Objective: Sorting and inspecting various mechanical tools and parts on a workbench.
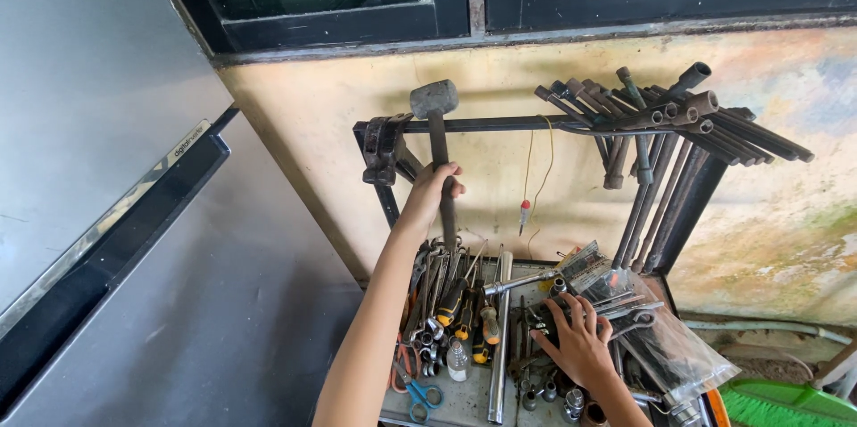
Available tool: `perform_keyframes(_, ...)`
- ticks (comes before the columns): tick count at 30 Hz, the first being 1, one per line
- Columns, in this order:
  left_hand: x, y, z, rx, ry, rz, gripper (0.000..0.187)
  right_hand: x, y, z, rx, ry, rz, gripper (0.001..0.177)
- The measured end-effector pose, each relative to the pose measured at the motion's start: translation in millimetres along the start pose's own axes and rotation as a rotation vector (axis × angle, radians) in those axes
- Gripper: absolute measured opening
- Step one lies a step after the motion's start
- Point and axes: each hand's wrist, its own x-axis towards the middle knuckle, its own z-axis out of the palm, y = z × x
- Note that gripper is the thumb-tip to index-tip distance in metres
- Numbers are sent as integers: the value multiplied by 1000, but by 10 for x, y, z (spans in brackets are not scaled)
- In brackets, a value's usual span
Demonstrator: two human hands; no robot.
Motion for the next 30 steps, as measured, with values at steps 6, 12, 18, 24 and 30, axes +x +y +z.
perform_keyframes(6, -113, -57, -105, 61, 33, 108, 27, -11, 20, 32, 14, 54, -28, 79)
perform_keyframes(12, -98, -222, -163, 105, -17, 174, 28, -3, 25, 25, -9, 31, -30, 79)
perform_keyframes(18, -314, -118, 86, 369, 136, 94, 35, -10, 20, 30, 20, 68, -22, 79)
perform_keyframes(24, -333, -103, 332, 954, 514, 228, 33, -8, 9, 1, 25, 32, -21, 79)
perform_keyframes(30, -80, -551, 97, 1057, 636, 313, 35, -17, 7, -58, 37, -6, -10, 76)
